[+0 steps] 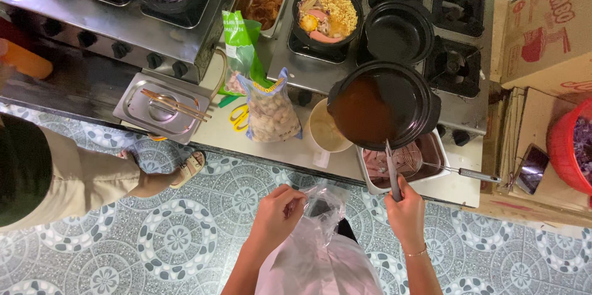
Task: The person ladles cooked noodles, meat, and vegetables from a pot into a paper bowl using a skimmer, then pours hot broth over the ingredients from a pot. They carry the bowl to a side table, add chopped herbs, cover the bowl with a lid and plastic wrap, then return to the stove to pour broth into a plastic bag and tie it closed.
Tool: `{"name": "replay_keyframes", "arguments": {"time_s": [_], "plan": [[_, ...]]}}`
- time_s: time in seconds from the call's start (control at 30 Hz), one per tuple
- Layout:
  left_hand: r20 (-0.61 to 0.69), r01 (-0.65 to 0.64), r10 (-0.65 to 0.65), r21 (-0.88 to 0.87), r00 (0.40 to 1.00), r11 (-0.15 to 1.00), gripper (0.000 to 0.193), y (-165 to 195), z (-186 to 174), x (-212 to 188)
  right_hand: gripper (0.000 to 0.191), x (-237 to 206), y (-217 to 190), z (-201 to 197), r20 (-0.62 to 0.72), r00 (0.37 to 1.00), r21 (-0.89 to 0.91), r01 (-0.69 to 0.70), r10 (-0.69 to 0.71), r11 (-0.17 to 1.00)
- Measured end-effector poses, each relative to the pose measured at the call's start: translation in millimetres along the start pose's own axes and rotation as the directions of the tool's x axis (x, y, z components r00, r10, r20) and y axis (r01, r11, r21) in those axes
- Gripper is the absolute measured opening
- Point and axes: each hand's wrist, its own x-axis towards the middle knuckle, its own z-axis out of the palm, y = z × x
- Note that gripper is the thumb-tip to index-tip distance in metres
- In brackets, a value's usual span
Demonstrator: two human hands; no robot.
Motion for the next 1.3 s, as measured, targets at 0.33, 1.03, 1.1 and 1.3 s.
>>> {"name": "replay_keyframes", "arguments": {"time_s": [0.33, 1.03, 1.1, 1.3], "plan": [[-0.007, -0.019, 0.019, -0.019, 1.0, 1.0, 0.007, -2, 0, -1, 0.055, -6, -9, 1, -0.037, 0.997, -0.101, 0.069, -0.073, 0.992], [-0.016, 0.019, -0.019, 0.013, 1.0, 1.0, 0.007, -6, -1, -8, 0.066, -15, 8, 2, -0.114, 0.912, -0.42, 0.315, -0.394, 0.851], [-0.052, 0.038, -0.037, 0.016, 0.998, 0.999, 0.008, -10, 0, -7, 0.068, -14, 13, 3, -0.112, 0.902, -0.45, 0.329, -0.418, 0.83], [-0.105, 0.05, -0.046, 0.031, 0.993, 0.998, 0.008, -20, 2, -3, 0.073, -13, 21, 5, -0.074, 0.895, -0.575, 0.322, -0.44, 0.752]]}}
